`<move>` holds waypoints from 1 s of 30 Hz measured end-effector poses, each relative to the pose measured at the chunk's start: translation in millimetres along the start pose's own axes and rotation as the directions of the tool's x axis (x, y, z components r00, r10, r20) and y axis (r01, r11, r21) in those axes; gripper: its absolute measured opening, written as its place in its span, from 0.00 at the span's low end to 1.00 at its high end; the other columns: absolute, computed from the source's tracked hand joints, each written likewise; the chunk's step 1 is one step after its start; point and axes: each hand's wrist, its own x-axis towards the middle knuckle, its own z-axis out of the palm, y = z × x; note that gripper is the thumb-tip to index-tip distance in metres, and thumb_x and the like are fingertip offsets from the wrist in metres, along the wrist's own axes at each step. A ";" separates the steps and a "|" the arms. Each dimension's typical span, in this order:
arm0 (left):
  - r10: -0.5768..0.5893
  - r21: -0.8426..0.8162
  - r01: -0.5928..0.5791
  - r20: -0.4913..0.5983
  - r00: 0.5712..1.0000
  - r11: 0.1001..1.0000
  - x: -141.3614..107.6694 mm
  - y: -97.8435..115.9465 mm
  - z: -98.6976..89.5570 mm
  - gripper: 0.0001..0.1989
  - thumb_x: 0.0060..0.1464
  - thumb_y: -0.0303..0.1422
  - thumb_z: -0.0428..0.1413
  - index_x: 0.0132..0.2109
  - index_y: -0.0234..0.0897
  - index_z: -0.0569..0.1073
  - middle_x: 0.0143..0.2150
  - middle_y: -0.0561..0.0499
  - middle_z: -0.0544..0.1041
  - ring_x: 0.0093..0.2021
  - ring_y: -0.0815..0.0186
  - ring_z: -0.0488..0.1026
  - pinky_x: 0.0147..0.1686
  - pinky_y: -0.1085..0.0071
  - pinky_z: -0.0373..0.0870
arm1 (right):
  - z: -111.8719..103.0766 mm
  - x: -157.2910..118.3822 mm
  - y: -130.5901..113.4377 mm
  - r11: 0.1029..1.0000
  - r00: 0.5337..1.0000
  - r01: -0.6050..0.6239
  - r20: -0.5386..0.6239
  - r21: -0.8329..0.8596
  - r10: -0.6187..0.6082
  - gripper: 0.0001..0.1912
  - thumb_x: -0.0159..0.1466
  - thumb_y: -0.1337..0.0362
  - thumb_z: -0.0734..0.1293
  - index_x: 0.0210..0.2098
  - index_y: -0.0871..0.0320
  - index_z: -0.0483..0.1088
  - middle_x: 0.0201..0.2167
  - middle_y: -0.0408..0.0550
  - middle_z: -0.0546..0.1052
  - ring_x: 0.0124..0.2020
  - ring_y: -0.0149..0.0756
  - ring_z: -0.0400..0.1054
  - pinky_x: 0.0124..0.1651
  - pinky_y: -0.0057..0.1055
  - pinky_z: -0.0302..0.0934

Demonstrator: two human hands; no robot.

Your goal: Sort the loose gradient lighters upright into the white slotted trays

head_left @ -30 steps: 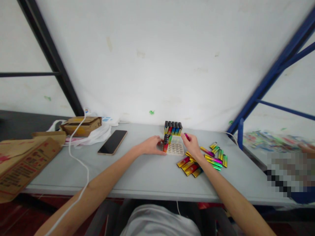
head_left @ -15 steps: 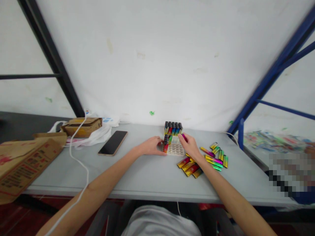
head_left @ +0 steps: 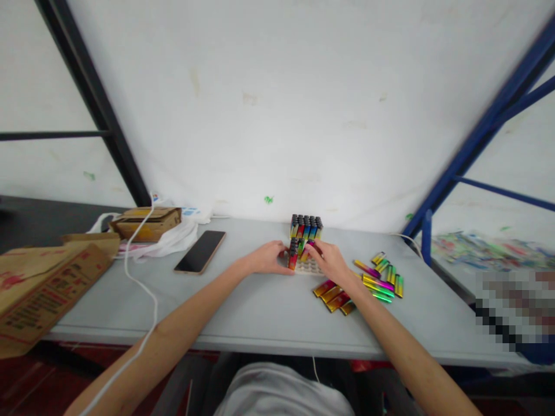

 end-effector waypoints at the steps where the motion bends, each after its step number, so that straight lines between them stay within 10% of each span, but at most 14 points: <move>1: 0.001 -0.008 -0.001 0.002 1.000 1.000 -0.1 0.5 -0.4 0.31 0.47 0.57 0.64 0.45 0.32 0.79 0.41 0.44 0.78 0.40 0.56 0.73 0.43 0.64 0.70 | 2.4 0.4 1.8 1.000 1.000 0.016 0.012 0.002 -0.016 0.22 0.76 0.47 0.53 0.35 0.54 0.65 0.32 0.49 0.78 0.33 0.40 0.71 0.40 0.34 0.63; 13: -0.009 -0.006 0.009 -0.001 1.000 1.000 -0.6 2.4 -1.5 0.31 0.47 0.57 0.64 0.45 0.33 0.79 0.40 0.44 0.77 0.39 0.56 0.73 0.42 0.65 0.70 | 13.8 2.9 10.6 0.989 0.989 0.071 0.136 -0.129 -0.054 0.14 0.77 0.58 0.55 0.46 0.58 0.68 0.41 0.56 0.78 0.43 0.43 0.73 0.49 0.36 0.64; 19: -0.018 0.010 0.018 -0.003 1.000 1.000 -0.9 3.3 -1.1 0.32 0.47 0.58 0.64 0.45 0.33 0.78 0.41 0.44 0.77 0.40 0.55 0.73 0.41 0.65 0.69 | 12.6 7.2 3.2 0.961 0.984 0.002 0.173 -0.276 0.048 0.17 0.74 0.53 0.62 0.36 0.58 0.72 0.33 0.54 0.78 0.38 0.44 0.73 0.43 0.34 0.62; 24: -0.008 0.007 0.008 0.009 1.000 1.000 -0.6 3.0 -2.0 0.33 0.47 0.58 0.63 0.47 0.32 0.78 0.41 0.44 0.77 0.40 0.54 0.74 0.41 0.65 0.69 | -22.8 2.8 17.4 0.975 0.995 0.001 0.096 -0.221 0.021 0.19 0.76 0.55 0.57 0.44 0.59 0.74 0.38 0.53 0.80 0.39 0.40 0.73 0.48 0.33 0.62; 30: -0.021 0.007 0.021 0.014 1.000 1.000 0.0 -0.2 0.0 0.35 0.47 0.59 0.63 0.47 0.31 0.77 0.41 0.44 0.76 0.40 0.56 0.73 0.42 0.65 0.69 | -84.4 -21.5 69.2 0.893 0.924 -0.250 0.184 -0.374 0.335 0.15 0.72 0.61 0.63 0.52 0.61 0.75 0.45 0.57 0.82 0.45 0.42 0.76 0.51 0.33 0.65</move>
